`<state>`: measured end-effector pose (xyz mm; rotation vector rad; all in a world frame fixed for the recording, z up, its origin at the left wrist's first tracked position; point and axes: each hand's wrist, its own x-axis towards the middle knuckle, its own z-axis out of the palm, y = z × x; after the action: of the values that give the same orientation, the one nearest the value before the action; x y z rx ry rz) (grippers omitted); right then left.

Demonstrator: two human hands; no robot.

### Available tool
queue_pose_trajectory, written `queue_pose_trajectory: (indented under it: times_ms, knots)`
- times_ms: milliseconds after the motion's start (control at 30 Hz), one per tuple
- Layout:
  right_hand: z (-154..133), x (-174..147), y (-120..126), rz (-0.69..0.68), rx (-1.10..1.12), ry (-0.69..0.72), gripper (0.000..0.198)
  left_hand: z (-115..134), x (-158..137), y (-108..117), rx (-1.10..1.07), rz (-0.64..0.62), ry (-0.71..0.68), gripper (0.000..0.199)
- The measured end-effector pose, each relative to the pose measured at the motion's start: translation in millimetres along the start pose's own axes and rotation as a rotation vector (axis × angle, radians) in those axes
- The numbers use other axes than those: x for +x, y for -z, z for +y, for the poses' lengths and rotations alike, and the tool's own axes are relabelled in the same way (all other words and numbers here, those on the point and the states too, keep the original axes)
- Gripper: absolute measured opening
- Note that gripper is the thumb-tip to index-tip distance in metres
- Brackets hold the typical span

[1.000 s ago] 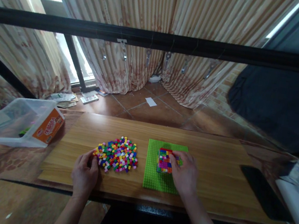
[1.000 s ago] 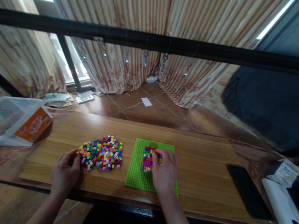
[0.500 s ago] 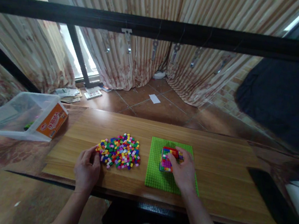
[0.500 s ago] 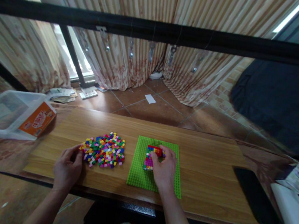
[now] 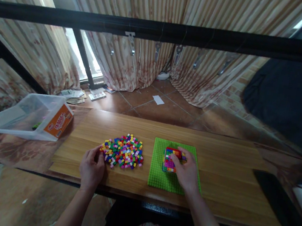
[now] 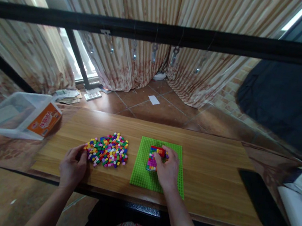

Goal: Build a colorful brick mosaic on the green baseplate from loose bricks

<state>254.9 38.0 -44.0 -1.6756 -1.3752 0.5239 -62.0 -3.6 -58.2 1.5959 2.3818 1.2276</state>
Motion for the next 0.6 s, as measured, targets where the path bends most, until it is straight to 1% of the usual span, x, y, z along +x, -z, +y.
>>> queue_pose_trajectory:
  times_ms: [67, 133, 200, 267, 300, 367, 400, 467, 533, 600]
  knots:
    - [1, 1, 4, -0.007, 0.014, -0.015, 0.046, 0, 0, 0, -0.006, 0.005, -0.002, 0.029]
    - [-3, 0, 10, 0.022, 0.004, -0.008, 0.046, 1, 0, 0, -0.014, 0.008, -0.004, 0.029]
    - [-14, -3, 17, 0.087, -0.023, 0.052, 0.042, 1, -1, 0, -0.025, 0.009, -0.002, 0.028]
    - [-31, -12, 21, 0.114, -0.025, 0.134, 0.034, 2, -1, 0, -0.034, 0.012, 0.004, 0.028]
    - [-40, -18, 22, 0.070, -0.002, 0.160, 0.030, 2, -1, 0, -0.038, 0.011, 0.007, 0.027]
    - [-58, -33, 16, -0.075, 0.065, 0.202, 0.023, 2, -2, 0, -0.039, 0.007, 0.014, 0.027]
    - [-64, -41, 10, -0.177, 0.063, 0.238, 0.021, 2, -2, 0, -0.039, 0.004, 0.016, 0.027]
    - [-70, -56, -6, -0.324, 0.033, 0.318, 0.018, 2, -2, -1, -0.042, -0.001, 0.021, 0.027]
    - [-68, -66, -25, -0.391, -0.029, 0.367, 0.018, 2, -2, -1, -0.051, -0.004, 0.025, 0.027]
    - [-62, -70, -42, -0.407, -0.112, 0.396, 0.018, 2, -2, -1, -0.058, -0.005, 0.025, 0.027]
